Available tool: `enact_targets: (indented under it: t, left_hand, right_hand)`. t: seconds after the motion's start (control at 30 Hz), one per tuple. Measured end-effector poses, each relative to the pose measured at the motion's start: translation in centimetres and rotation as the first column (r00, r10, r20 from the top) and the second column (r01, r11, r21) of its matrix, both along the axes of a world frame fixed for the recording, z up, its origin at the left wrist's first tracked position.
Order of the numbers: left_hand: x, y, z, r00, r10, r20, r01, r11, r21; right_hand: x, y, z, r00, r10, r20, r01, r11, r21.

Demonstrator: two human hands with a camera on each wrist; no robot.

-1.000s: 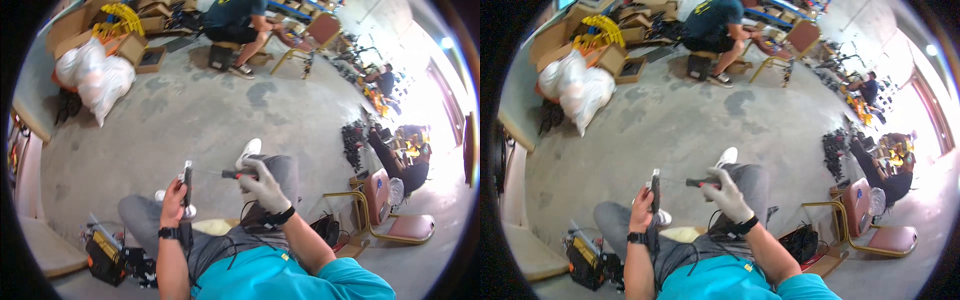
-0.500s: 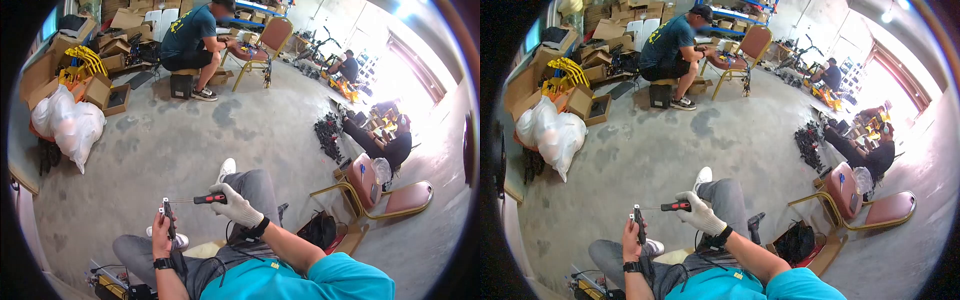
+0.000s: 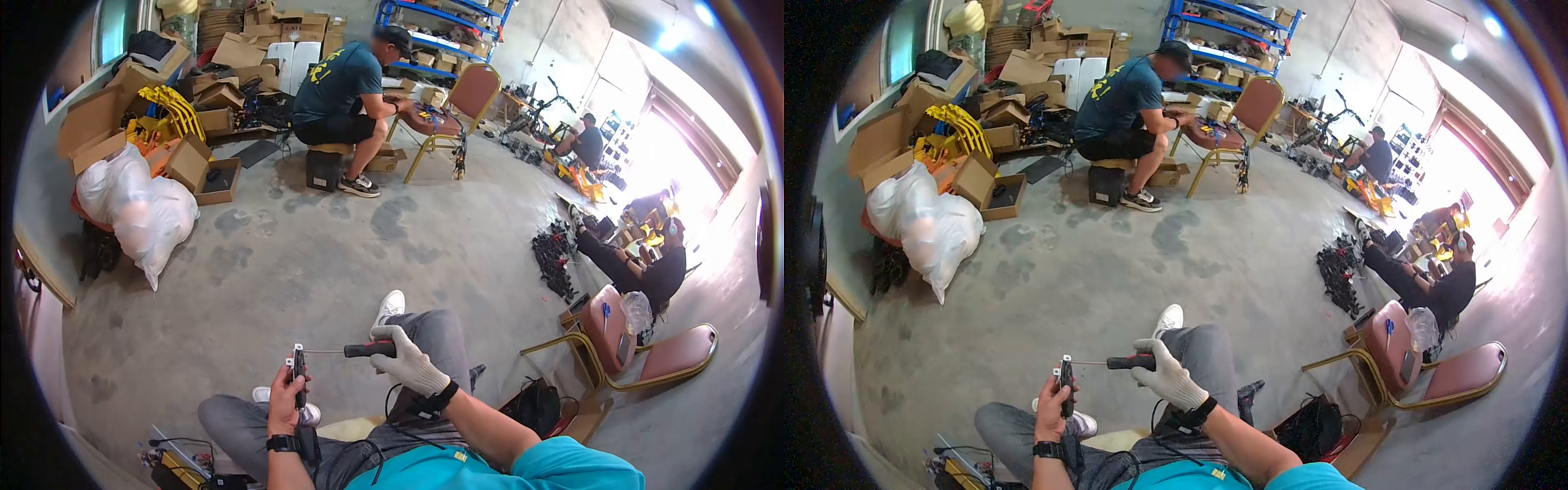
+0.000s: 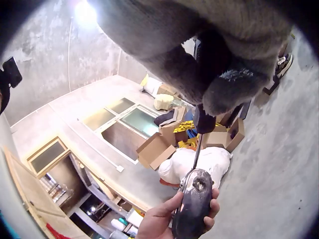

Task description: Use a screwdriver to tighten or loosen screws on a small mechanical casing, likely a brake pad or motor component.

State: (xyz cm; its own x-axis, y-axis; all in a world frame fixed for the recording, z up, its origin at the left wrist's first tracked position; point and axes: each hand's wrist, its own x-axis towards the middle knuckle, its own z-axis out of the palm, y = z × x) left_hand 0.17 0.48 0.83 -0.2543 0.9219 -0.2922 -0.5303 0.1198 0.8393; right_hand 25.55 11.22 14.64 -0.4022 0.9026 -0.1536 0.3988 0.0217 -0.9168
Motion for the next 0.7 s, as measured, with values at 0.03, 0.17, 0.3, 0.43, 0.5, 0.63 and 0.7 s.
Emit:
enact_targets:
  t: [0.03,0.17,0.3,0.43,0.5,0.63,0.7]
  left_hand:
    - [0.0,0.0,-0.1,1.0,0.002,0.006,-0.002,1.0,0.019]
    - [0.0,0.1,0.0,1.0,0.001,0.008,-0.002,1.0,0.031]
    - [0.2,0.0,0.2,1.0,0.007,0.002,-0.007,1.0,0.021]
    - [0.3,0.5,0.0,1.0,0.014,0.028,-0.014,1.0,-0.002]
    - [0.4,0.0,0.9,1.0,0.008,0.02,-0.008,1.0,0.009]
    - [0.2,-0.2,0.7,1.0,-0.014,-0.018,0.014,1.0,0.023]
    - [0.2,0.2,0.6,0.999,-0.04,-0.005,0.04,0.998,0.038]
  right_hand:
    - [0.0,0.0,0.1,1.0,0.008,-0.008,-0.008,1.0,-0.015]
    - [-0.2,0.3,0.1,0.998,-0.047,-0.049,0.035,0.976,-0.215]
    - [-0.1,-0.1,-0.2,0.997,-0.033,-0.063,0.026,0.995,-0.1]
    - [0.4,0.5,-0.8,0.999,0.023,-0.031,-0.021,0.998,0.057]
    - [-0.1,0.5,0.4,0.999,-0.024,-0.042,0.018,0.99,-0.143]
    - [-1.3,-0.5,2.2,0.996,-0.075,0.042,0.081,0.98,-0.184]
    - [-1.0,-0.2,1.6,0.998,-0.05,0.027,0.054,0.981,-0.184]
